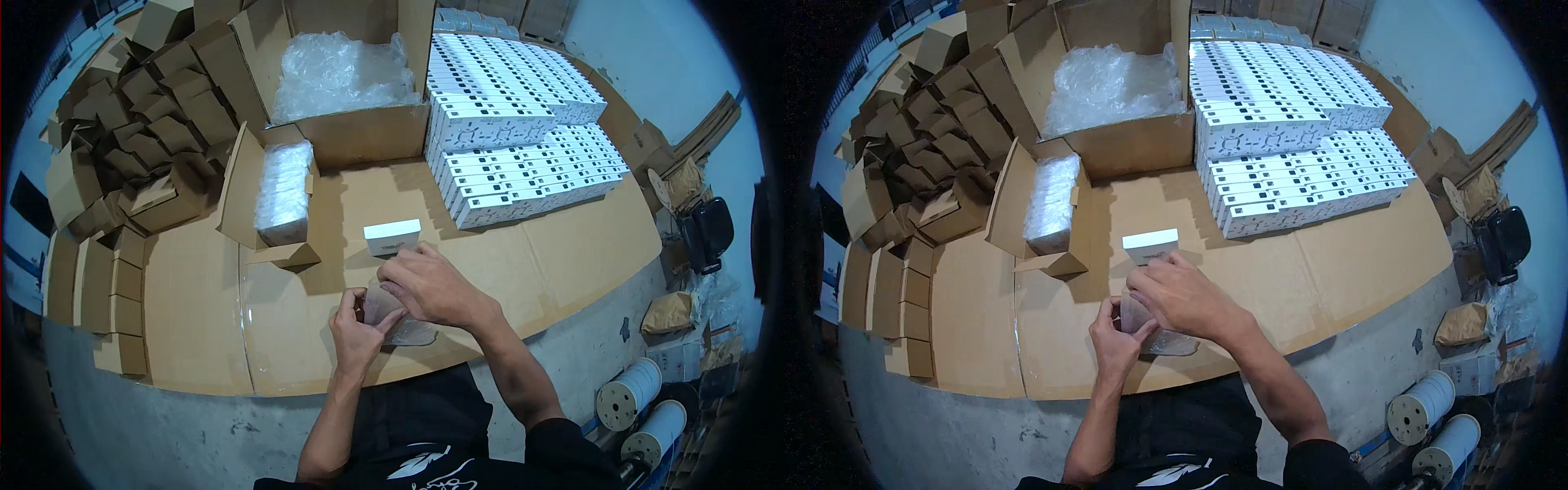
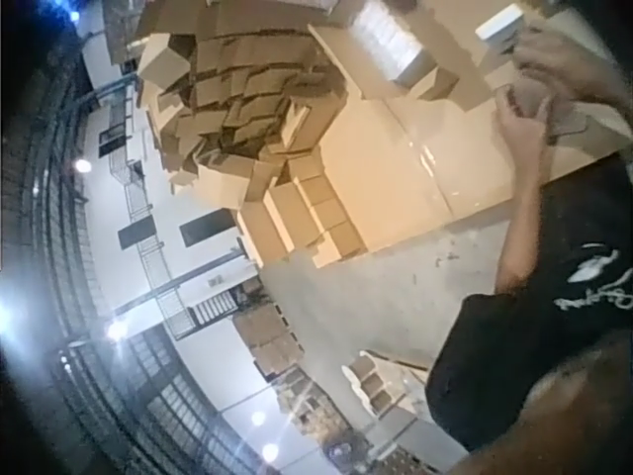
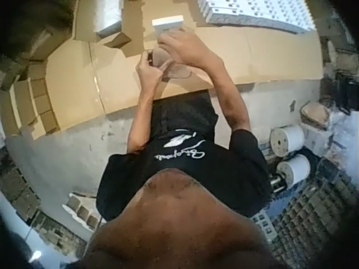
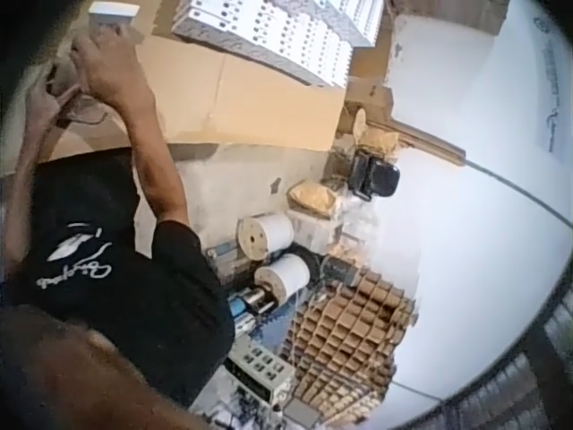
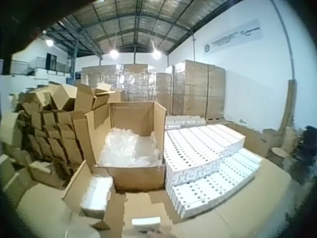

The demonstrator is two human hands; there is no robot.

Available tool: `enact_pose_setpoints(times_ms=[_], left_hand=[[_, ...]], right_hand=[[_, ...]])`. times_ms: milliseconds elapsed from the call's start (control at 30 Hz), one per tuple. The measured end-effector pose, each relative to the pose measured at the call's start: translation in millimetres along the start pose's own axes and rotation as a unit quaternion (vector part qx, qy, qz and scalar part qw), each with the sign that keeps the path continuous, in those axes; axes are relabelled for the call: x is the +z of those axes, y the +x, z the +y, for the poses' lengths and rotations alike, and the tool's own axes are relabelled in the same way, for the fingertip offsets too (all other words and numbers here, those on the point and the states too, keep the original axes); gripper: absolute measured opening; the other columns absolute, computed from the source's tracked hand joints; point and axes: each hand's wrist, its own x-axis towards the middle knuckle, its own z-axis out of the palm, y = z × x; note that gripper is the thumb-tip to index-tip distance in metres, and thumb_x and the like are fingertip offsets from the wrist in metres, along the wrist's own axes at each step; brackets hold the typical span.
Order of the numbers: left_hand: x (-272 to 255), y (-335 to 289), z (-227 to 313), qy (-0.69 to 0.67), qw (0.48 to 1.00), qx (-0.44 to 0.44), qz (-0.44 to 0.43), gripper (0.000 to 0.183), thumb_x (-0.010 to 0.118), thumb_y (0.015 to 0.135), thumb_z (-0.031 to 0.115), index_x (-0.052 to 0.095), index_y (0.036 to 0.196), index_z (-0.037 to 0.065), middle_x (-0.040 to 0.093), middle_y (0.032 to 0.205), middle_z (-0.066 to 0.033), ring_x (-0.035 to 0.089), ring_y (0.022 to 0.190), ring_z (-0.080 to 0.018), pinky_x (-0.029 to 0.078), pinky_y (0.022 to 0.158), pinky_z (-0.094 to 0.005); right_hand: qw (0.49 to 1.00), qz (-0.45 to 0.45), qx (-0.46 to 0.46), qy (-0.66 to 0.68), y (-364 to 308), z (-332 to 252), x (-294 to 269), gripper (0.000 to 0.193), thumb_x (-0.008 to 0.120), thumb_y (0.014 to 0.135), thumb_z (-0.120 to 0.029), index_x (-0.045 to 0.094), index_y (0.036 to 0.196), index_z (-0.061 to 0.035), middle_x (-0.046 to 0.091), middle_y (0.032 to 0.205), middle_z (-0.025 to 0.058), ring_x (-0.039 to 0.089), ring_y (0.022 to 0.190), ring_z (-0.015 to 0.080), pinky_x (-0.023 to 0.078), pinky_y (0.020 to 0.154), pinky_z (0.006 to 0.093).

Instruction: Package small white boxes into larger cardboard boxes.

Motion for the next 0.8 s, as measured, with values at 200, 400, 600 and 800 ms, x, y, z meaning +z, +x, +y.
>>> enact_pose_setpoints(times_ms=[200, 400, 600, 800], left_hand=[[-0.4, -1.9, -10.8, -0.026, 0.999, -0.020, 0.007, 0.050, 0.095, 0.066, 0.020, 0.058, 0.096, 0.002, 0.064, 0.075, -0.0065, 0.061, 0.066, -0.0134, 0.051, 0.061, -0.0282], [-1.1, 0.1, -15.0, -0.131, 0.991, -0.024, -0.010, 0.051, 0.095, 0.066, 0.019, 0.059, 0.099, 0.002, 0.068, 0.083, -0.0070, 0.064, 0.072, -0.0118, 0.055, 0.066, -0.0288], [-24.7, 8.9, 8.5, -0.066, 0.980, -0.012, -0.190, 0.067, 0.097, 0.061, 0.022, 0.063, 0.113, -0.002, 0.074, 0.101, -0.0149, 0.072, 0.094, -0.0189, 0.058, 0.083, -0.0346], [-24.9, 3.3, -18.0, -0.140, 0.976, -0.034, -0.164, 0.069, 0.098, 0.061, 0.019, 0.063, 0.116, -0.003, 0.074, 0.102, -0.0117, 0.070, 0.094, -0.0159, 0.058, 0.084, -0.0328]], right_hand=[[0.959, -0.134, 0.189, 0.165, 7.8, -4.1, -13.9, 0.031, 0.070, 0.091, -0.028, 0.059, 0.102, -0.0014, 0.070, 0.098, 0.0178, 0.067, 0.092, 0.0365, 0.051, 0.080, 0.0452], [0.963, -0.210, 0.084, 0.146, 6.1, 5.6, -32.4, 0.047, 0.077, 0.083, -0.041, 0.071, 0.113, -0.0054, 0.072, 0.112, 0.0191, 0.069, 0.101, 0.0363, 0.054, 0.088, 0.0438], [0.968, -0.191, 0.019, 0.164, 7.1, 6.8, -38.1, 0.053, 0.076, 0.082, -0.043, 0.070, 0.124, -0.0110, 0.071, 0.119, 0.0160, 0.067, 0.110, 0.0358, 0.052, 0.098, 0.0435], [0.969, -0.033, 0.104, 0.221, 20.6, 9.1, -50.7, 0.047, 0.074, 0.086, -0.025, 0.066, 0.130, -0.0097, 0.070, 0.122, 0.0135, 0.069, 0.108, 0.0321, 0.054, 0.091, 0.0402]])
